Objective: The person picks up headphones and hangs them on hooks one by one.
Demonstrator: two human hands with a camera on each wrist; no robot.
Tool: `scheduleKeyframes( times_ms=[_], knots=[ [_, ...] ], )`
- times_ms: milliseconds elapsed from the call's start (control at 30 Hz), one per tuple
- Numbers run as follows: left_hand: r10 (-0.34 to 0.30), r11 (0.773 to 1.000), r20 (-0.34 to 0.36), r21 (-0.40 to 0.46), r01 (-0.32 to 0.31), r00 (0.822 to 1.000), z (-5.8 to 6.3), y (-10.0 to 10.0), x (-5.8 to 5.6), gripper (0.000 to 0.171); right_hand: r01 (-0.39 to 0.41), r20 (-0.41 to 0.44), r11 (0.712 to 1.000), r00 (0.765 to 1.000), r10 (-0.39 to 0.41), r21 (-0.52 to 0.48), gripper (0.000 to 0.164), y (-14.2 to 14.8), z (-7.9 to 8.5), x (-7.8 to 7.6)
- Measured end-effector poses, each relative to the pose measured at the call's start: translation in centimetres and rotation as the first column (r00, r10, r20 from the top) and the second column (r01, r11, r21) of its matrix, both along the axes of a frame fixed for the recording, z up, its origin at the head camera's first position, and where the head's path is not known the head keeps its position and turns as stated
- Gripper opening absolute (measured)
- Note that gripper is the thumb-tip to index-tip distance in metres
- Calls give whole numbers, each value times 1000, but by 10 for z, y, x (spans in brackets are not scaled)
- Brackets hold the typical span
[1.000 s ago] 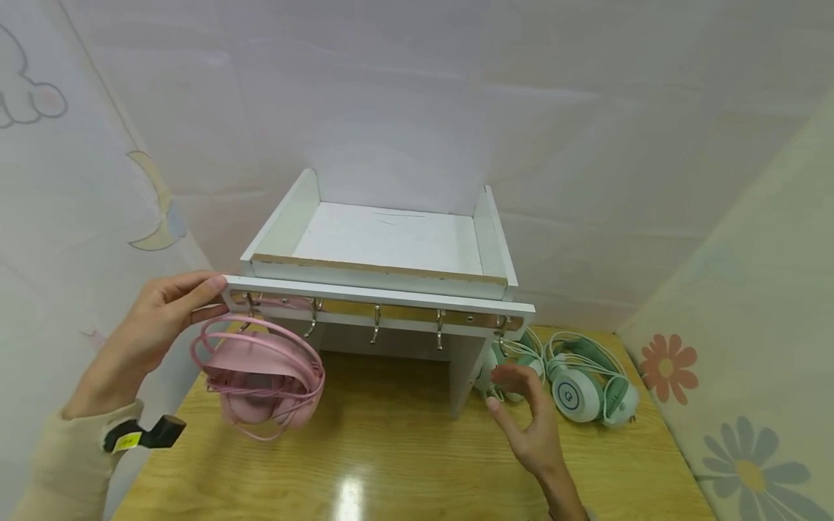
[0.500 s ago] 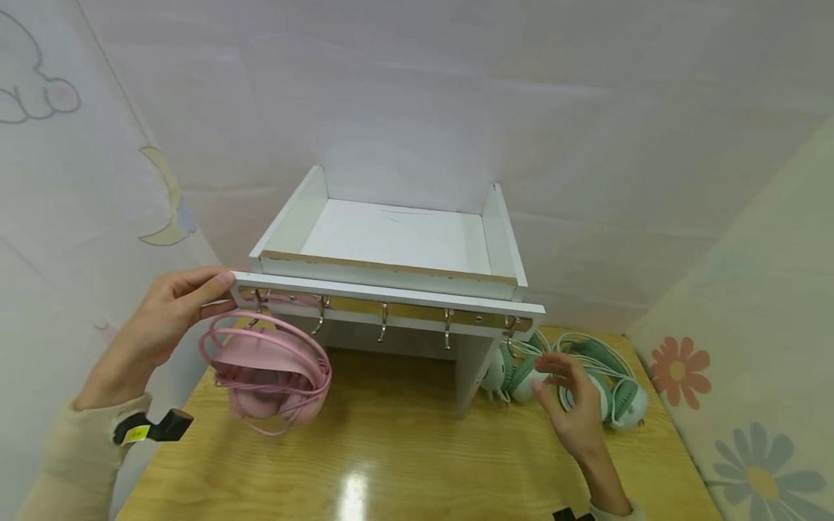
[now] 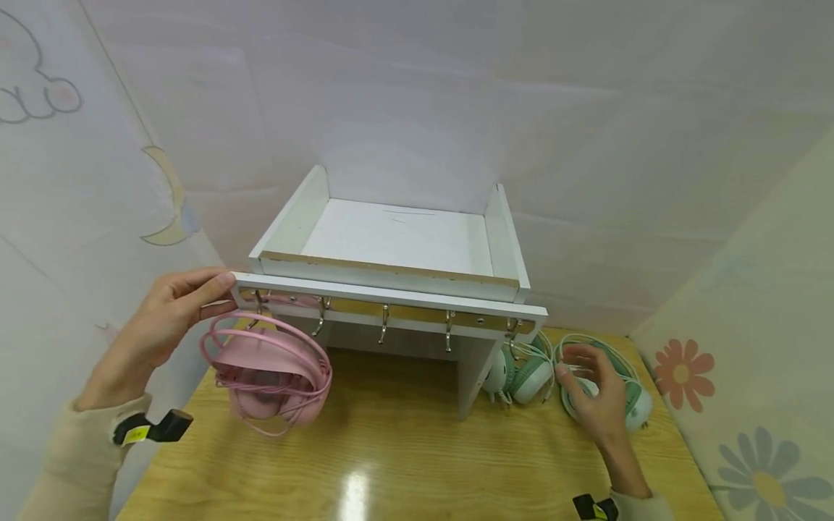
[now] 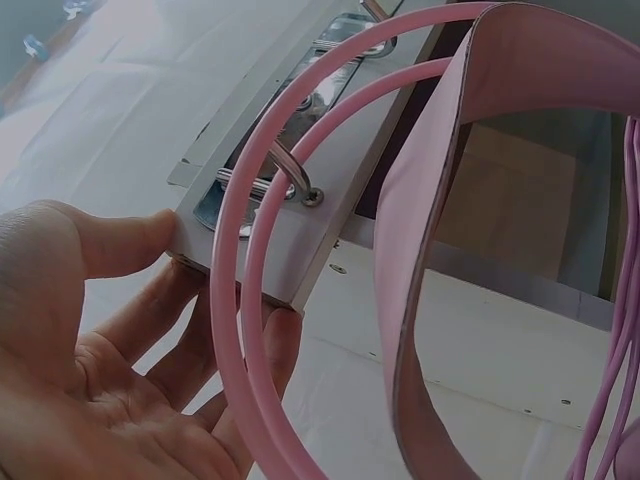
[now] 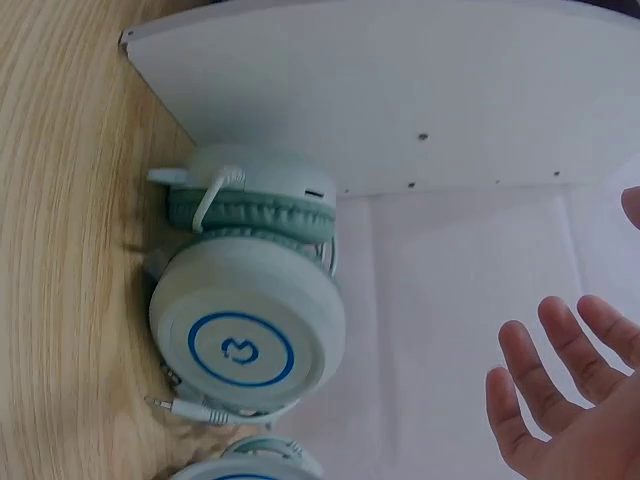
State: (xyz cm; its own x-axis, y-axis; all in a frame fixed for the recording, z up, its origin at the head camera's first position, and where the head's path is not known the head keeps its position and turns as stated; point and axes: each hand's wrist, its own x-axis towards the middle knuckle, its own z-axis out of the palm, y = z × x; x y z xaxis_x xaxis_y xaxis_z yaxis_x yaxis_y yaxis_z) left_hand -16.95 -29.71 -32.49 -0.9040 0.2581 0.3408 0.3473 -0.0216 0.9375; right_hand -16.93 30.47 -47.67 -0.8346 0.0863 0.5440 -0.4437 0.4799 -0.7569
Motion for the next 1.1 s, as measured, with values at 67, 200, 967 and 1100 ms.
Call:
scheduleKeyframes(
  times_ms=[67, 200, 967, 1100],
  knots=[
    [-1, 1000, -5, 3, 1, 1000, 0, 0, 0, 29, 30, 17, 1000, 999, -29, -4, 37, 6, -4, -5],
    [-2, 1000, -6, 10, 2, 1000, 0, 0, 0, 29, 110, 51, 994, 993, -110, 3, 36, 20, -11, -17],
    [23, 999, -1, 22, -23, 1000, 0, 3, 0, 27, 214, 273, 928, 914, -301, 306, 60, 101, -41, -50],
    [27, 1000, 4, 10, -27, 1000, 0, 3, 0, 27, 184, 307, 907, 900, -310, 378, 70, 113, -47, -51]
  ],
)
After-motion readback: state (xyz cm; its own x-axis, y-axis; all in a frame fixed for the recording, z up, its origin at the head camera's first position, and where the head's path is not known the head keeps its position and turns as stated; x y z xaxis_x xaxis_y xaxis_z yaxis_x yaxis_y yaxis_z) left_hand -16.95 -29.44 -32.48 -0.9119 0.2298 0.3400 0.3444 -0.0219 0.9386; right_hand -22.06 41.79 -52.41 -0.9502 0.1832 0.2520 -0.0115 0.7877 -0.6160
